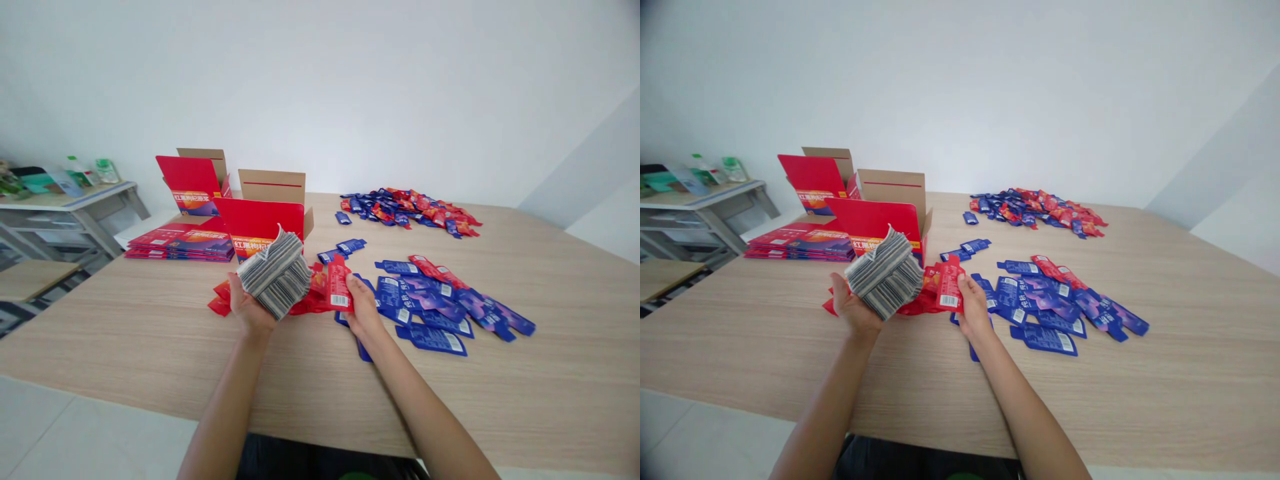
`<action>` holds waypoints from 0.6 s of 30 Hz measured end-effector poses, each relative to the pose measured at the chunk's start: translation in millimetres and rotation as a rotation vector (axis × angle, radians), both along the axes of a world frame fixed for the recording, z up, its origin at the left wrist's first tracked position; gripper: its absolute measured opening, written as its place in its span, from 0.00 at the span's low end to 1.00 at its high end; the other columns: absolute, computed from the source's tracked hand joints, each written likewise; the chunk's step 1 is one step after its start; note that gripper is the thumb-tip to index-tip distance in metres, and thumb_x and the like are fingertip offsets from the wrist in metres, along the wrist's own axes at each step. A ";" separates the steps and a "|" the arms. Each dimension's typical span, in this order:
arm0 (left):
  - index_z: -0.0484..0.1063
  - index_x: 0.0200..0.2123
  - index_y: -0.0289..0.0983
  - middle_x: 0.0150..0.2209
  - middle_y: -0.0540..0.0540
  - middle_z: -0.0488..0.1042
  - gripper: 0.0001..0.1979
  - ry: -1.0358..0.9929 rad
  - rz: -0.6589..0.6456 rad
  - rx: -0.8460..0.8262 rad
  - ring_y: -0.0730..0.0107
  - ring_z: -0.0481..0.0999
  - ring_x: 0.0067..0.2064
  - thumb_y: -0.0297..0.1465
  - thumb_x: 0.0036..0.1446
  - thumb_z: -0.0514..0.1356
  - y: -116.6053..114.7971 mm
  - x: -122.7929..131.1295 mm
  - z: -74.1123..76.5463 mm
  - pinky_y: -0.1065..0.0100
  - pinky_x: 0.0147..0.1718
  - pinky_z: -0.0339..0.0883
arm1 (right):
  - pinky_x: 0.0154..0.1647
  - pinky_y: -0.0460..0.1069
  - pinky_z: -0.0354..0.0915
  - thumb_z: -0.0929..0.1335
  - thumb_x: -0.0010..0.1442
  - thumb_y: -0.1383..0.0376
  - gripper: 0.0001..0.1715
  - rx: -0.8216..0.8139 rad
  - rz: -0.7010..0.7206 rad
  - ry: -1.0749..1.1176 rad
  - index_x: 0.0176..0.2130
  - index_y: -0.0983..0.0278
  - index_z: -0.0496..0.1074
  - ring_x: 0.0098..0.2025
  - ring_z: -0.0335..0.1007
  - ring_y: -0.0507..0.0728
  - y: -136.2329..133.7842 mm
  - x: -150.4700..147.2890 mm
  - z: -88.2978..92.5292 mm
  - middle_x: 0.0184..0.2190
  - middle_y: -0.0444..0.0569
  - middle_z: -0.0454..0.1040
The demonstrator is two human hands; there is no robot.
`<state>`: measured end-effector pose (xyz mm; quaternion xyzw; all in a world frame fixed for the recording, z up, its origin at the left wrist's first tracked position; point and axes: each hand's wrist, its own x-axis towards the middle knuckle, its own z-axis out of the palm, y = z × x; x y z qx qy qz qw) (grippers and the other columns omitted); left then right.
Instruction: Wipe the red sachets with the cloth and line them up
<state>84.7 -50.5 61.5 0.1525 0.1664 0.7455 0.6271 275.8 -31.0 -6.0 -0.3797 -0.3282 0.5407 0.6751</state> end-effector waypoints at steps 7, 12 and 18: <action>0.73 0.55 0.34 0.52 0.35 0.77 0.42 -0.016 0.039 -0.011 0.46 0.71 0.59 0.61 0.58 0.44 7.6 -11.7 1.5 0.47 0.58 0.63 | 0.31 0.49 0.75 0.75 0.52 0.49 0.21 -0.042 0.065 0.066 0.37 0.61 0.73 0.29 0.78 0.55 7.1 -2.8 -6.9 0.31 0.45 0.81; 0.73 0.55 0.35 0.51 0.36 0.78 0.42 -0.036 0.050 -0.050 0.46 0.71 0.60 0.62 0.58 0.43 7.8 -13.2 1.3 0.47 0.58 0.64 | 0.44 0.55 0.75 0.77 0.49 0.53 0.25 0.007 0.201 -0.010 0.44 0.62 0.76 0.39 0.79 0.60 2.4 -15.8 4.3 0.38 0.48 0.82; 0.74 0.54 0.37 0.53 0.37 0.77 0.39 0.022 -0.039 -0.009 0.44 0.70 0.61 0.61 0.57 0.47 6.6 -11.5 -7.9 0.44 0.57 0.64 | 0.58 0.58 0.66 0.76 0.52 0.54 0.34 0.137 0.250 -0.194 0.56 0.59 0.71 0.51 0.74 0.62 1.4 -16.0 8.7 0.50 0.49 0.78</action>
